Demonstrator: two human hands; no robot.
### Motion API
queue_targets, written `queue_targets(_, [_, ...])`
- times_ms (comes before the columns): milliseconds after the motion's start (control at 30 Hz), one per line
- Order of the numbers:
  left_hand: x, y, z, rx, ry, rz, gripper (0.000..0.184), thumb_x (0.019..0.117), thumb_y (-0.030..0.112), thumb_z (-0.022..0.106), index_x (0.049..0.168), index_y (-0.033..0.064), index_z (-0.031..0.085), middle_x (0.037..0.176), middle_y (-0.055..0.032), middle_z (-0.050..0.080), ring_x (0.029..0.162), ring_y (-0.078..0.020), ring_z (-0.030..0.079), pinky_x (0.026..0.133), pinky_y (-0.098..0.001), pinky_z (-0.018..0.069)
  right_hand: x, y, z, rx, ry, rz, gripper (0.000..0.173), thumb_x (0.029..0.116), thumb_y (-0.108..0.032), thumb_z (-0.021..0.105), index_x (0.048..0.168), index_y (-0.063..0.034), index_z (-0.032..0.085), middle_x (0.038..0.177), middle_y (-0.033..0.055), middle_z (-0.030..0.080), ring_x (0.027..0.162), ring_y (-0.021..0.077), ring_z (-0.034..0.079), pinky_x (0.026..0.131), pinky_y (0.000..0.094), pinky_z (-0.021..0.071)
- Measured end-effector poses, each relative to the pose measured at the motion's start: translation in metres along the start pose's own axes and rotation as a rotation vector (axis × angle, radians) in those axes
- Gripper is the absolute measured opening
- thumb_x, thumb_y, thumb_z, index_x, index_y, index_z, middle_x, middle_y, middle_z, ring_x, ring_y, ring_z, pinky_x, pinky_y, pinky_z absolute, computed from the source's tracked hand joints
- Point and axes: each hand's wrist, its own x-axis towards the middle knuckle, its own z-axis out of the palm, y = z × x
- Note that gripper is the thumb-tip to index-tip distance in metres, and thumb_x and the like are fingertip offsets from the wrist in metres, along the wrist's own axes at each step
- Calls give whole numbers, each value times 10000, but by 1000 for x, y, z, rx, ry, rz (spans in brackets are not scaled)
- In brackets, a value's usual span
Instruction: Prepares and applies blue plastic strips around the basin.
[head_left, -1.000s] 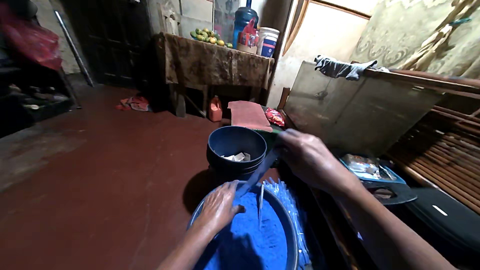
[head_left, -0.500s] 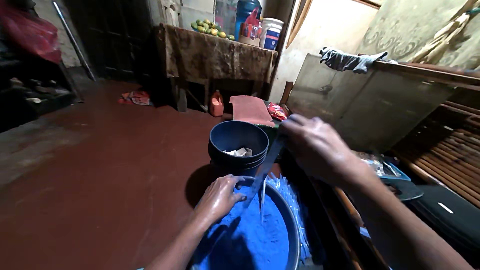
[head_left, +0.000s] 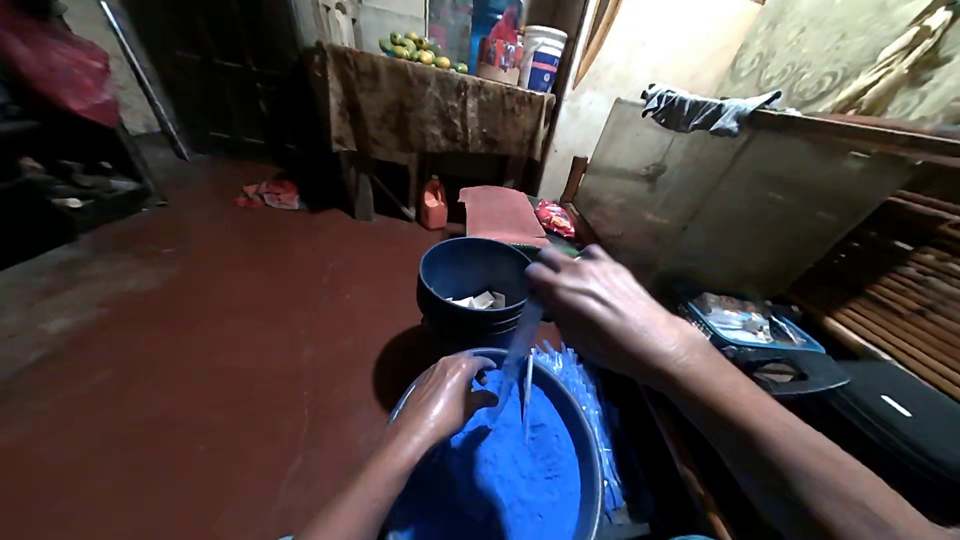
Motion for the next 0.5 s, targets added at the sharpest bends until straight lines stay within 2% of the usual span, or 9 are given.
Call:
queue_targets(100, [2,-5,6,-6,15,54,380,943,234,734,1267,39,694,1113,-139,712,968,-271,684,904,-458,545,1,2,0,-9,36,-21,62,901,-49,681,962,-55,670,928,109,657,789,285,665,742,500,513])
queue_targets(300, [6,-1,8,23,-52,-33,361,943,250,735,1234,39,707,1095,-146,720,991,-294,688,923,-495,529,2,5,-4,-8,60,-16,35,936,-75,652,969,-66,659,910,95,639,790,266,658,727,476,502])
queue_targets(400, [6,3,8,61,-99,-76,274,958,234,715,1136,25,727,1072,-159,718,992,-316,688,922,-526,525,4,7,-9,-1,80,-10,52,947,-71,639,989,-64,668,902,101,632,767,271,647,715,481,489])
queue_targets(500, [10,2,12,74,-141,-91,263,961,241,716,1076,5,730,1044,-179,718,1005,-336,684,922,-547,517,4,6,-15,-1,87,-10,87,949,-68,624,1023,-65,671,902,98,637,764,269,648,713,475,488])
